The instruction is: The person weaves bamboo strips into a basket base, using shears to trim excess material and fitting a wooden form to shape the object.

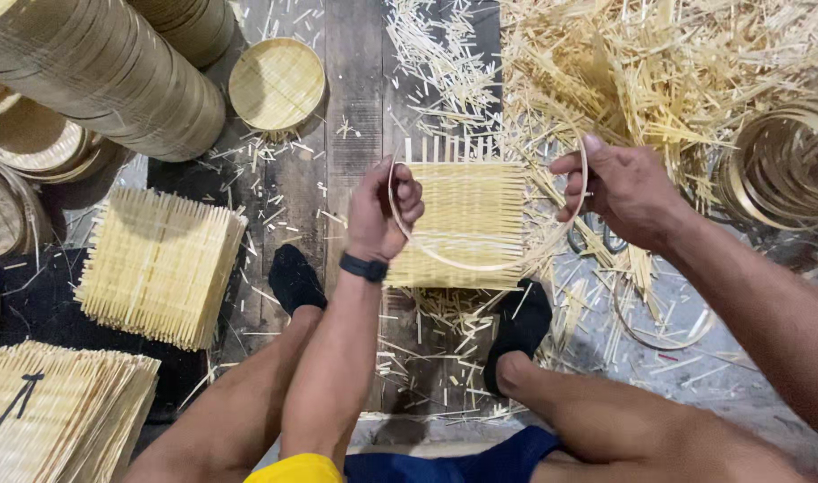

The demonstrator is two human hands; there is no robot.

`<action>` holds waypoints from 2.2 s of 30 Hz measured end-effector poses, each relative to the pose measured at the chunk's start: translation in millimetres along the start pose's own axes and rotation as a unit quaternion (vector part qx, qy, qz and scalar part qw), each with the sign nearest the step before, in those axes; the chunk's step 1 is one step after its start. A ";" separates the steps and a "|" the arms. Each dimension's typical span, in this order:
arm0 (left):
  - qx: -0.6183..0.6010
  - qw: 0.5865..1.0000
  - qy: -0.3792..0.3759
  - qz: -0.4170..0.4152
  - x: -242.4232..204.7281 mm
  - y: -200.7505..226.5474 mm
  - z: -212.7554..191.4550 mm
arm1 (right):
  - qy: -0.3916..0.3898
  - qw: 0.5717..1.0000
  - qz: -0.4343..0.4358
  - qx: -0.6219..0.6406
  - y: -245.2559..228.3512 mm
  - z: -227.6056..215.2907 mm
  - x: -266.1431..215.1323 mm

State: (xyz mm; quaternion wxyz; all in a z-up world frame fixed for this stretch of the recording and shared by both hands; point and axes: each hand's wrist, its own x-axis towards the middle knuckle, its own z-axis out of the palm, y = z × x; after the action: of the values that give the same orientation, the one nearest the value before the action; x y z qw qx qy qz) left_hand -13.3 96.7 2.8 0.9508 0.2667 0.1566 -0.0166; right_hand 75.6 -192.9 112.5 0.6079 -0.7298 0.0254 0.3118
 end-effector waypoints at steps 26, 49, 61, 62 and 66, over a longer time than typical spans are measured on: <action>0.572 0.756 0.278 0.154 25.7 -55.2 -145.5 | 0.211 0.953 -0.004 -0.216 178.9 53.3 92.1; 0.680 0.669 0.297 0.041 37.2 -60.5 -174.9 | 0.243 0.934 -0.054 -0.256 239.9 49.5 109.9; 0.617 0.741 0.264 0.035 38.8 -59.1 -193.0 | 0.166 0.945 -0.084 -0.268 241.0 34.1 120.1; 0.597 0.756 0.267 0.026 41.0 -58.7 -192.0 | 0.168 0.948 -0.080 -0.259 240.8 31.4 122.7; 0.530 0.810 0.252 -0.001 37.2 -57.0 -193.2 | 0.165 0.966 -0.036 -0.194 261.4 28.6 125.0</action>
State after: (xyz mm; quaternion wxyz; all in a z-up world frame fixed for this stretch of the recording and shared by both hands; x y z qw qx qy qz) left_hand -40.3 148.7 -193.4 0.5892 0.7237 0.3581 -0.0306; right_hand 55.2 -192.3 -178.0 0.4533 -0.8754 0.0377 0.1639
